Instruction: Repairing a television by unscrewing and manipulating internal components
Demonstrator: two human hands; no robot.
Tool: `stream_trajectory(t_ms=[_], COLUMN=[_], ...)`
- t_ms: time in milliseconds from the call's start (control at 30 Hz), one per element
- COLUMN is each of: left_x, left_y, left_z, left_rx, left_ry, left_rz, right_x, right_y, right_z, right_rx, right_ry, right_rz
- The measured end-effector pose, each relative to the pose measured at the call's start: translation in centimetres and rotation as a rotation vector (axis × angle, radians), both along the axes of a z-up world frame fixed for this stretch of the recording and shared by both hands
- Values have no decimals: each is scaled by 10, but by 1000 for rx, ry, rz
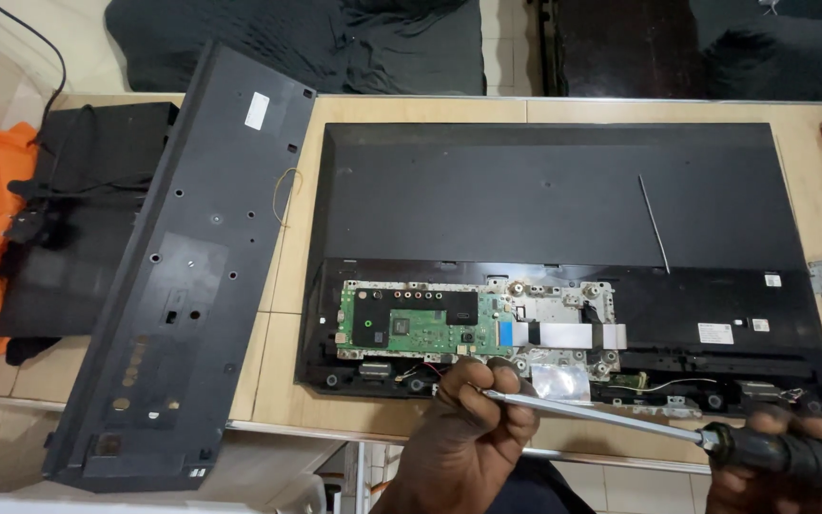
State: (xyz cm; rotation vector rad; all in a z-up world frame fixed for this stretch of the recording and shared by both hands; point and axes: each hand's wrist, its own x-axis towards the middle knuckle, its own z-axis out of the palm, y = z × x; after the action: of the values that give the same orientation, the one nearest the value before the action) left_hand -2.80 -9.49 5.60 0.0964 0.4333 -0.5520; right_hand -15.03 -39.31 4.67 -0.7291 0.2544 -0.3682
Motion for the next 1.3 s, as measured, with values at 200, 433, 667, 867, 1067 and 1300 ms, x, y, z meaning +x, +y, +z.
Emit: stream_trajectory(t_ms=[200,433,667,867,1067,1300], left_x=[3,10,22,31,31,26], left_y=[0,1,6,8,6,-2], left_z=[8,29,47,67,72,75], left_rx=[-41,87,196,301,512,423], left_ry=[-156,-322,-410,-546,-562,-578], left_rz=[3,42,94,113,92,85], right_x=[1,-10,-24,-21,-21,-7], right_y=[15,-90,-56,-67,-137,-75], right_z=[7,-64,-40,-26,-100,-42], right_rx=[-150,324,-205,-388,-367,-875], right_ry=[44,1,-124,96,146,455], right_rz=[-168,244,140,278,515,362])
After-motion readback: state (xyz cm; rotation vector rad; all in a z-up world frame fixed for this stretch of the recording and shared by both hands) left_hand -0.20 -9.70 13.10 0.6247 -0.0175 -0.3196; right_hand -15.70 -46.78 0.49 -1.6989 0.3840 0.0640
